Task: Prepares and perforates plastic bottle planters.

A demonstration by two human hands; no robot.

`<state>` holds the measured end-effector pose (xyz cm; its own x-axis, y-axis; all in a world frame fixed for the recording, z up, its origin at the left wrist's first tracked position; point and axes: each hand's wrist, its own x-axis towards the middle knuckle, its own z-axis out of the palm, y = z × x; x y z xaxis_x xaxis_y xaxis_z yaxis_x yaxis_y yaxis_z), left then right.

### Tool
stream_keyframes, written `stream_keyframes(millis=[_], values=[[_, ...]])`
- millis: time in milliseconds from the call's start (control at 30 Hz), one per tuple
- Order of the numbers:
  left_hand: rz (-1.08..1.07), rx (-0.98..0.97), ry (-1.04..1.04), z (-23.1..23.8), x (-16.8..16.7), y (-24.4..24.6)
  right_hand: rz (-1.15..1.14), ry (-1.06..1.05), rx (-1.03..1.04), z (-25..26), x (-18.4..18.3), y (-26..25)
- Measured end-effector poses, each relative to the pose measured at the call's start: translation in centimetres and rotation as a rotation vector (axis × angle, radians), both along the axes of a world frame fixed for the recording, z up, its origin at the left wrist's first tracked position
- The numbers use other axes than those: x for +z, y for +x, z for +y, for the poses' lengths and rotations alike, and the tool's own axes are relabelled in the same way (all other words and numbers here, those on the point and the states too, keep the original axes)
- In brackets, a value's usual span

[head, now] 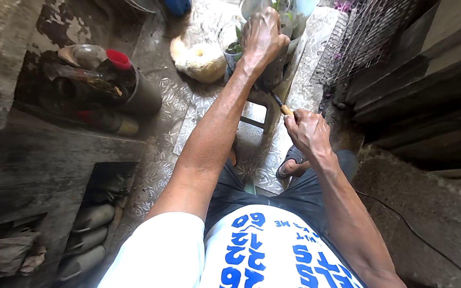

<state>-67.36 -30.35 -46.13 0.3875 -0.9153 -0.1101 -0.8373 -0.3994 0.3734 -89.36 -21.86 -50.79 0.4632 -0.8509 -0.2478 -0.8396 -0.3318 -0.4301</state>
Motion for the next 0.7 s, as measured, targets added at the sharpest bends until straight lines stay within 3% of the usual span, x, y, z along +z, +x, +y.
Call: stream_keyframes(millis=[200,700], values=[[0.008,-0.003,0.009,0.2,0.1,0.0,-0.097,-0.08,-0.01,0.0,1.4,0.6],[-0.001,0.004,0.017,0.0,0.0,-0.1,-0.269,-0.203,0.021,2.1,0.3,-0.3]])
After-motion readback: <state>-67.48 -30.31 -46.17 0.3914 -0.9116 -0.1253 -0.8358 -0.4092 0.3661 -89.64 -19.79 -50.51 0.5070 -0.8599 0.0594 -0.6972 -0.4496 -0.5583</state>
